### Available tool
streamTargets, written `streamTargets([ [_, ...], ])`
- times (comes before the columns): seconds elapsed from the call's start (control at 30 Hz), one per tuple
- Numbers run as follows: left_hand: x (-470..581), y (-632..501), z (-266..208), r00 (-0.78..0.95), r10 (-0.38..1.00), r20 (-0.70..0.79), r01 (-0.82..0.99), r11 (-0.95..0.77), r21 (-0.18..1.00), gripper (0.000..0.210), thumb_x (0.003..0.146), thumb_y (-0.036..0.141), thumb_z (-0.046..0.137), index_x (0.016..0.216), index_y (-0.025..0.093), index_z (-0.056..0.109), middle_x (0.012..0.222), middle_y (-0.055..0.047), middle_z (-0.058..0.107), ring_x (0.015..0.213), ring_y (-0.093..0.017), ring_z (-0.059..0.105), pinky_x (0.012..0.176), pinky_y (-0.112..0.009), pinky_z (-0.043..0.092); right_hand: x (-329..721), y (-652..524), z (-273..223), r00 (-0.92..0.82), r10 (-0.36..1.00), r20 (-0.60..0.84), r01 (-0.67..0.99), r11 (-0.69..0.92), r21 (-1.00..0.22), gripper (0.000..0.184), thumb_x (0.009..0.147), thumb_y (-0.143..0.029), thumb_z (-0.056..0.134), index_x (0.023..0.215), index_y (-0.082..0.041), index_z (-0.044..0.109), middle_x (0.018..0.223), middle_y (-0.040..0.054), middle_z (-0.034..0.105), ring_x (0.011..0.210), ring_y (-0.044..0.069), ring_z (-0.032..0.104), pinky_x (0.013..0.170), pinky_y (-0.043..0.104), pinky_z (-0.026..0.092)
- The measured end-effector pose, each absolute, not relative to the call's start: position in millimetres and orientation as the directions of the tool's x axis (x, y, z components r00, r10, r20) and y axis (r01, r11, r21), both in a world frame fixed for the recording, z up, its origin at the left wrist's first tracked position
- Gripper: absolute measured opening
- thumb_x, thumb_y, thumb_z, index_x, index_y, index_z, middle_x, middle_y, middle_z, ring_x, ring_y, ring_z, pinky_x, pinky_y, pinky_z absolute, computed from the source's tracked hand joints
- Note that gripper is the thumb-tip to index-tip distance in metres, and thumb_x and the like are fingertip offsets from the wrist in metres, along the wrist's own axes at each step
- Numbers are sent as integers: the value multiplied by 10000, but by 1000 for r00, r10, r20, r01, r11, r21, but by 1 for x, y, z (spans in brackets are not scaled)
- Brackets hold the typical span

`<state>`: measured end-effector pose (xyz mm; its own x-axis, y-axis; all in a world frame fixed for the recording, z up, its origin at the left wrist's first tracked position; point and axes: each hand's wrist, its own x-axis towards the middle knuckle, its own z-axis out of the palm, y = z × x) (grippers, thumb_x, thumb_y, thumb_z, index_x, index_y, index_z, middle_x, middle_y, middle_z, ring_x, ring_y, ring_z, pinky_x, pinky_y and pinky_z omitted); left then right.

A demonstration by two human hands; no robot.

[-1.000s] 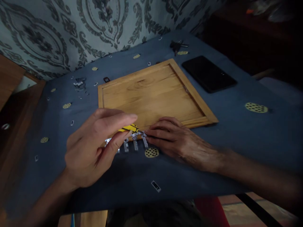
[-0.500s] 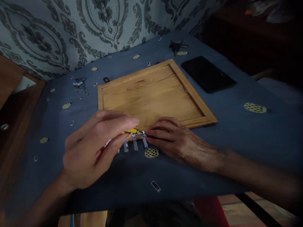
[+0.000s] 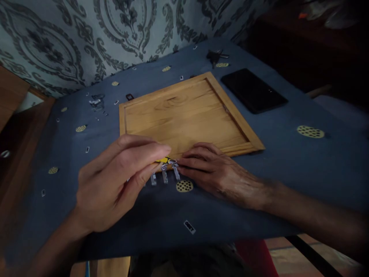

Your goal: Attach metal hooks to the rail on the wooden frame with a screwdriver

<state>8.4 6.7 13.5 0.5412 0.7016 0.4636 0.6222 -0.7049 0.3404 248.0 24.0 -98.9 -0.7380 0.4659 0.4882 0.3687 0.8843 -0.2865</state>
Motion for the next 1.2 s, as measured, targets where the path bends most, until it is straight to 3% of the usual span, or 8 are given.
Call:
streamTargets([
  [0.17, 9, 8, 15, 554, 669, 496, 603, -733, 314, 269, 951, 114, 624, 1164, 278, 622, 1062, 10, 732, 948, -149, 724, 802, -286, 665, 248, 24, -97, -742, 463, 485, 368, 886, -282, 278, 1024, -191, 475, 1199, -157, 688, 1151, 95, 753, 1129, 247, 633, 1006, 500, 495],
  [0.33, 9, 8, 16, 540, 673, 506, 614, -726, 310, 285, 928, 115, 645, 1160, 280, 632, 1054, 10, 734, 926, -172, 737, 792, -312, 671, 249, 23, -97, -742, 477, 472, 379, 878, -292, 292, 1023, -187, 474, 1226, -199, 682, 1160, 84, 753, 1139, 242, 633, 1010, 516, 493],
  [1.2, 7, 7, 13, 546, 717, 434, 619, -694, 369, 252, 973, 147, 564, 1139, 297, 681, 1103, -3, 732, 956, -182, 730, 816, -308, 663, 247, 23, -96, -734, 456, 503, 374, 890, -260, 266, 1028, -182, 468, 1151, -158, 702, 1147, 87, 760, 1094, 240, 648, 992, 493, 498],
])
